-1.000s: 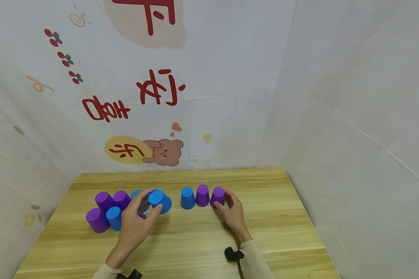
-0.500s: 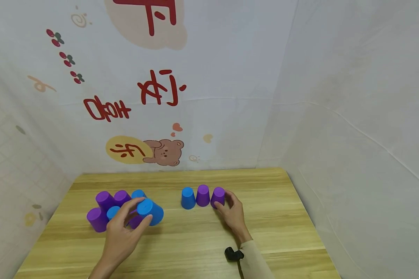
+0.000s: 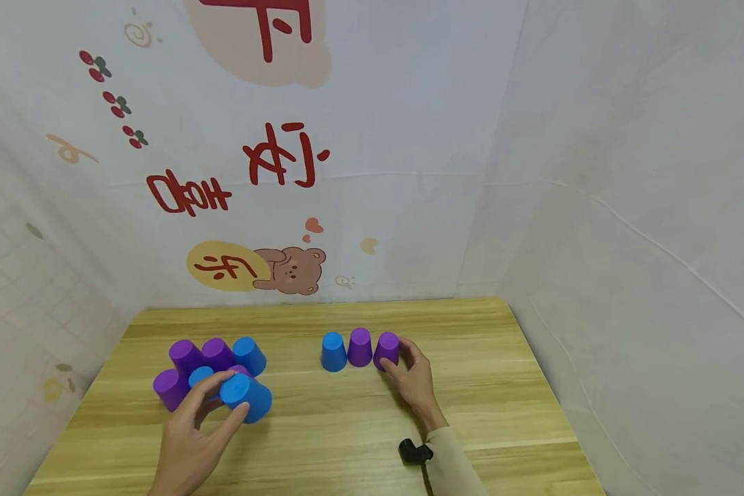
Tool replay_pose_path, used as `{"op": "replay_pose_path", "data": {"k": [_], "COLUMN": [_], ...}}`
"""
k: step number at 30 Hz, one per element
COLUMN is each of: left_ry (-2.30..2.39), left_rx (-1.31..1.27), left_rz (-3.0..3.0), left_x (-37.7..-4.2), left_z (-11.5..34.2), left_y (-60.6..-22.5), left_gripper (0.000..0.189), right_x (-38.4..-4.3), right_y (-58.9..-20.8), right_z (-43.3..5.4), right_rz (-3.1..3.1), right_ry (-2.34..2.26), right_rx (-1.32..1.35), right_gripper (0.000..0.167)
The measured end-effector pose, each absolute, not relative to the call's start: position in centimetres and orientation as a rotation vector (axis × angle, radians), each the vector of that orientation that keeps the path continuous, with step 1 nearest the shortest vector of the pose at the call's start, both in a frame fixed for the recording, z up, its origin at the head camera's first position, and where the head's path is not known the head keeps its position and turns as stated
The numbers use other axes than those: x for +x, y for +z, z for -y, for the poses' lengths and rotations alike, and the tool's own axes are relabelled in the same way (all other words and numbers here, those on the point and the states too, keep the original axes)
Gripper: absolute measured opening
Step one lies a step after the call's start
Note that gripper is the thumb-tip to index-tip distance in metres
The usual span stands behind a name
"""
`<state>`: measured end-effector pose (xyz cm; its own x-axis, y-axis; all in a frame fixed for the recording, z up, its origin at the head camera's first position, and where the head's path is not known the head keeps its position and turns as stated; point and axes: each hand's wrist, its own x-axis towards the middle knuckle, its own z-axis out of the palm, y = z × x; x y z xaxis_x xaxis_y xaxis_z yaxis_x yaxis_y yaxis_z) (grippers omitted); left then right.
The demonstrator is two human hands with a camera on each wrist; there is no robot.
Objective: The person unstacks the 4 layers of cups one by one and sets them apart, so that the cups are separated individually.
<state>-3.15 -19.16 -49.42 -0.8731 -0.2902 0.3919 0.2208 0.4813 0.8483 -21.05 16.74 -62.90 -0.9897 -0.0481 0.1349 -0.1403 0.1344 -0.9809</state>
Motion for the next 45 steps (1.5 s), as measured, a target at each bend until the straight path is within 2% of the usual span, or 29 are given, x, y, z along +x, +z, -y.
{"op": "replay_pose_path", "data": {"k": [10, 24, 45], "left_ry": [-1.361, -1.326, -1.374], "left_rx": [0.134, 0.431, 0.537], "left_rz": [2.213, 2.272, 2.261], "left_x": [-2.1, -1.0, -2.1], "left_z": [19.9, 20.5, 21.8], "left_y": [-50.3, -52.1, -56.7], "left_gripper": [0.06, 0.055, 0.057], "right_x": [-21.1, -21.0, -21.0], "right_y": [-62.9, -62.9, -62.9], "right_z": [-16.7, -16.7, -16.7], "right_rz": [2.321, 2.316, 2.339], "right_ry": [2.01, 1.977, 1.979], "right_rx": [0.164, 0.178, 0.163], "right_gripper": [0.061, 0.061, 0.06]}}
